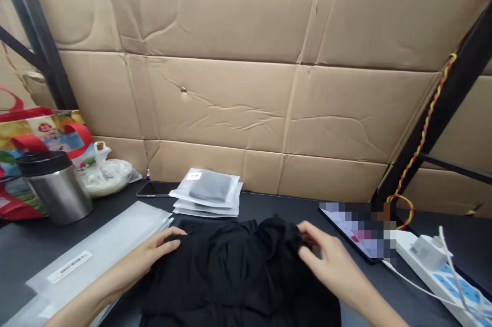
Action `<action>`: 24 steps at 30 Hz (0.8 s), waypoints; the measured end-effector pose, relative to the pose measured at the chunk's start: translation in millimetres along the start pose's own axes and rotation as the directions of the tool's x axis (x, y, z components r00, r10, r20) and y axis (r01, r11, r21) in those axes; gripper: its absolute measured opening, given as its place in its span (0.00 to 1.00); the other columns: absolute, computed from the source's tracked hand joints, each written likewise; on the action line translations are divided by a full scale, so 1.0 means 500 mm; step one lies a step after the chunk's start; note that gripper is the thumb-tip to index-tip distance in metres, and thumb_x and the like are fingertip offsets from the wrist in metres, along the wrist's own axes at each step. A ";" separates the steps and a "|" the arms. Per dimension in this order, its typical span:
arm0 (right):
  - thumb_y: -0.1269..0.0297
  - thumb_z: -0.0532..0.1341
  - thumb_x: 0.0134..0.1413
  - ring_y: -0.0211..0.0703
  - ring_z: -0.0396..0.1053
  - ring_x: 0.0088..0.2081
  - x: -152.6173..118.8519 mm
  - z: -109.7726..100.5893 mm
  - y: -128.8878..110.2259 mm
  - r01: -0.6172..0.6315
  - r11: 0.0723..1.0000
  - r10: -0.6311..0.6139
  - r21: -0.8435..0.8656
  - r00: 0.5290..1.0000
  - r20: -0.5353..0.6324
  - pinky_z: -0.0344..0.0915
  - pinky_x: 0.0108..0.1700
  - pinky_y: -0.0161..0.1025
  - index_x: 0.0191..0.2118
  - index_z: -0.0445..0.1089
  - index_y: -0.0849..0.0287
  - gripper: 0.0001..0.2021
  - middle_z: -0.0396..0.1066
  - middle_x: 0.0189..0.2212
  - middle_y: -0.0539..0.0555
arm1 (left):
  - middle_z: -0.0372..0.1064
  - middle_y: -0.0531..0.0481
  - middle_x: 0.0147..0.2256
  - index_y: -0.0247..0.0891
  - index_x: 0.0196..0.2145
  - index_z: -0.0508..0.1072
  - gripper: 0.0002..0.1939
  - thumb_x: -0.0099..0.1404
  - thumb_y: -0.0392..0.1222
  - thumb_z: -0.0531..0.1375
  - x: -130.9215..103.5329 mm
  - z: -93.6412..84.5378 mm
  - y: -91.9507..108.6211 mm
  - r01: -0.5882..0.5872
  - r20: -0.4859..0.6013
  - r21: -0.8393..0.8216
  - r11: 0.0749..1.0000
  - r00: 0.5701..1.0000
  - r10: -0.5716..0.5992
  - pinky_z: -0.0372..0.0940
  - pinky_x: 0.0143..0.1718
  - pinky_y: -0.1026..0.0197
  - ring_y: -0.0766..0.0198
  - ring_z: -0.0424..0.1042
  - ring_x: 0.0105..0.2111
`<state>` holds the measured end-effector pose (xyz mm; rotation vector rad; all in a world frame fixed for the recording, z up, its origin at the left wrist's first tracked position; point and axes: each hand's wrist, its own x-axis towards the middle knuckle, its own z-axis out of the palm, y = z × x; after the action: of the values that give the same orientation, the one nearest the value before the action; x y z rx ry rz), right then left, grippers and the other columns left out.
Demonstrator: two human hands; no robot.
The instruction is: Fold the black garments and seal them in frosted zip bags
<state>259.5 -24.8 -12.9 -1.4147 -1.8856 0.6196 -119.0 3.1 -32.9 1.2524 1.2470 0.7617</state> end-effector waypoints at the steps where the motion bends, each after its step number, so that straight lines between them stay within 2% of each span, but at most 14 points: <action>1: 0.69 0.53 0.53 0.43 0.69 0.33 -0.002 -0.022 0.020 -0.027 1.000 0.027 0.002 0.999 0.017 0.63 0.36 0.37 0.33 0.68 0.54 0.07 0.72 0.29 0.48 | 0.75 0.52 0.39 0.44 0.44 0.70 0.20 0.60 0.57 0.62 0.001 0.000 -0.002 -0.012 0.010 0.002 1.000 1.000 0.012 0.67 0.41 0.58 0.51 0.74 0.43; 4: 0.60 0.58 0.54 0.48 0.70 0.40 -0.002 -0.059 0.060 -0.045 0.999 0.045 -0.006 0.999 -0.015 0.65 0.39 0.41 0.42 0.71 0.53 0.10 0.74 0.39 0.52 | 0.76 0.52 0.38 0.44 0.43 0.72 0.21 0.59 0.59 0.62 0.005 0.004 -0.007 -0.052 -0.027 0.034 0.998 0.998 0.053 0.68 0.41 0.58 0.51 0.75 0.42; 7: 0.53 0.60 0.55 0.49 0.70 0.42 0.019 -0.053 0.058 -0.003 0.999 0.000 -0.042 0.998 -0.063 0.64 0.44 0.43 0.44 0.73 0.53 0.14 0.74 0.42 0.54 | 0.76 0.51 0.39 0.43 0.41 0.75 0.23 0.56 0.62 0.62 0.007 0.009 -0.007 -0.116 -0.150 0.161 0.980 0.979 0.141 0.68 0.41 0.57 0.49 0.74 0.42; 10: 0.54 0.63 0.52 0.49 0.69 0.39 0.055 -0.028 0.041 0.081 0.990 -0.080 -0.114 0.997 0.014 0.63 0.43 0.42 0.39 0.74 0.54 0.12 0.74 0.35 0.53 | 0.77 0.51 0.39 0.42 0.40 0.77 0.22 0.57 0.61 0.62 0.005 0.006 -0.002 -0.179 -0.162 0.280 0.943 0.960 0.230 0.67 0.44 0.56 0.48 0.73 0.44; 12: 0.59 0.62 0.52 0.46 0.69 0.35 0.075 -0.015 0.036 0.120 0.984 -0.112 -0.130 0.991 0.068 0.63 0.38 0.40 0.32 0.74 0.55 0.07 0.73 0.30 0.51 | 0.78 0.50 0.38 0.42 0.39 0.78 0.22 0.56 0.62 0.62 0.003 0.001 0.001 -0.197 -0.167 0.299 0.934 0.953 0.254 0.67 0.44 0.56 0.47 0.74 0.43; 14: 0.61 0.59 0.54 0.44 0.68 0.31 0.086 -0.010 0.039 0.134 0.984 -0.124 -0.118 0.989 0.084 0.62 0.35 0.39 0.29 0.73 0.55 0.08 0.72 0.27 0.50 | 0.78 0.50 0.39 0.42 0.37 0.79 0.23 0.54 0.63 0.63 0.003 -0.004 -0.001 -0.212 -0.201 0.311 0.927 0.938 0.282 0.68 0.45 0.54 0.45 0.73 0.44; 17: 0.60 0.61 0.52 0.44 0.69 0.34 0.085 -0.011 0.051 0.135 0.988 -0.129 -0.076 0.989 0.077 0.63 0.37 0.38 0.35 0.73 0.55 0.06 0.73 0.30 0.49 | 0.78 0.50 0.38 0.43 0.36 0.80 0.23 0.54 0.63 0.62 0.006 -0.005 -0.007 -0.229 -0.221 0.310 0.923 0.927 0.304 0.68 0.45 0.52 0.44 0.74 0.44; 20: 0.60 0.62 0.52 0.44 0.69 0.34 0.080 -0.021 0.053 0.131 0.990 -0.125 -0.048 0.986 0.112 0.63 0.38 0.38 0.34 0.74 0.54 0.06 0.73 0.30 0.49 | 0.79 0.49 0.36 0.43 0.35 0.80 0.24 0.53 0.65 0.62 0.004 -0.001 -0.004 -0.223 -0.243 0.292 0.930 0.923 0.298 0.68 0.46 0.50 0.43 0.74 0.43; 22: 0.58 0.61 0.54 0.45 0.69 0.36 0.077 -0.039 0.046 0.156 0.988 -0.155 0.003 0.981 0.120 0.63 0.41 0.40 0.31 0.74 0.54 0.07 0.73 0.31 0.50 | 0.79 0.51 0.41 0.45 0.36 0.81 0.23 0.54 0.65 0.62 -0.009 -0.003 0.007 -0.229 -0.262 0.316 0.921 0.912 0.316 0.64 0.53 0.49 0.43 0.71 0.49; 24: 0.56 0.62 0.54 0.48 0.70 0.42 0.071 -0.065 0.035 0.185 0.979 -0.193 0.080 0.976 0.099 0.62 0.48 0.42 0.32 0.75 0.53 0.08 0.74 0.37 0.51 | 0.76 0.53 0.47 0.48 0.40 0.80 0.22 0.57 0.63 0.60 -0.034 -0.012 0.018 -0.225 -0.268 0.348 0.910 0.906 0.327 0.56 0.59 0.50 0.45 0.67 0.54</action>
<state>289.3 13.2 4.4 -1.1613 -2.0325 0.6715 -126.9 -9.2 -18.9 1.6375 1.5126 1.0394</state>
